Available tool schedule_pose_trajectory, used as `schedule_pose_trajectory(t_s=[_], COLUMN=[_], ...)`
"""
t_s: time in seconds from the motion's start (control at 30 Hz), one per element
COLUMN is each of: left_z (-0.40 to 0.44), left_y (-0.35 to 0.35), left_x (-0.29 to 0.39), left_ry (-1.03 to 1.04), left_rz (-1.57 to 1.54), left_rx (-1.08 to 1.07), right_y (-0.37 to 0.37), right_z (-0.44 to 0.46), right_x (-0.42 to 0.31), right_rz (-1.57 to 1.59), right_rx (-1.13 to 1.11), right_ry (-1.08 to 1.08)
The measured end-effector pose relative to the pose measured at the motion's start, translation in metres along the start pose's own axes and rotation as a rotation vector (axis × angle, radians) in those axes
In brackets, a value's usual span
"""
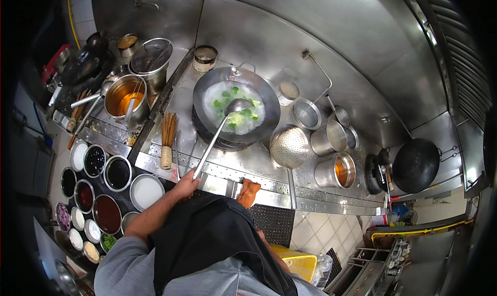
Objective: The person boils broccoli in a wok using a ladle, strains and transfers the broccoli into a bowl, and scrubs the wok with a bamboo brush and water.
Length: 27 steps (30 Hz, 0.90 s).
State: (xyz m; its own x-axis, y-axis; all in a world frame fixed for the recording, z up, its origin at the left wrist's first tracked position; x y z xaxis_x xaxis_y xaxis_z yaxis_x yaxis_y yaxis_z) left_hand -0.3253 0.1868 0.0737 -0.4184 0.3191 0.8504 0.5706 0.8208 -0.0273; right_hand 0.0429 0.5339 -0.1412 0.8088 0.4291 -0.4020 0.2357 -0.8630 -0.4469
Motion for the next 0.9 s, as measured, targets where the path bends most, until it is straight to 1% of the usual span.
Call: schedule_pose_trajectory(t_s=[0.1, 0.2, 0.3, 0.5, 0.67, 0.9], left_z=[0.002, -0.003, -0.003, -0.005, -0.004, -0.004], left_y=[0.000, 0.000, -0.001, -0.001, -0.001, -0.002], left_x=[-0.003, 0.003, 0.004, 0.007, 0.006, 0.007], left_ry=[-0.002, 0.003, 0.004, 0.002, -0.007, -0.019], left_rz=[0.001, -0.003, -0.011, -0.017, -0.019, -0.027], left_rx=[0.000, -0.006, -0.006, -0.005, -0.012, -0.014], right_y=[-0.024, -0.014, -0.011, -0.006, 0.001, 0.005], right_z=[-0.053, -0.034, -0.026, -0.014, 0.003, 0.012], right_x=[-0.060, -0.038, -0.027, -0.012, 0.010, 0.018], right_rz=[0.066, 0.171, 0.205, 0.159, 0.223, 0.265], right_rx=[0.020, 0.032, 0.032, 0.053, 0.023, 0.012], right_ry=[0.126, 0.068, 0.121, 0.099, 0.065, 0.066])
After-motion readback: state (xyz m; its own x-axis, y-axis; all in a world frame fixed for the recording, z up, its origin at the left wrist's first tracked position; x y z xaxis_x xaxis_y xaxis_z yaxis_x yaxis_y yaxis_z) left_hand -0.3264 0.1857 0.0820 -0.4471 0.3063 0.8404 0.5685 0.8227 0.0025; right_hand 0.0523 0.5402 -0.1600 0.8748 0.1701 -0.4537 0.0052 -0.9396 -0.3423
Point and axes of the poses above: each hand's wrist, its own z-axis towards the middle knuckle, its own y-axis out of the palm, x = y × z, the point moved 1 cm from there along z, towards the middle knuckle, and after that the axes turned 14 degrees about -z, right-handed, at the moved point
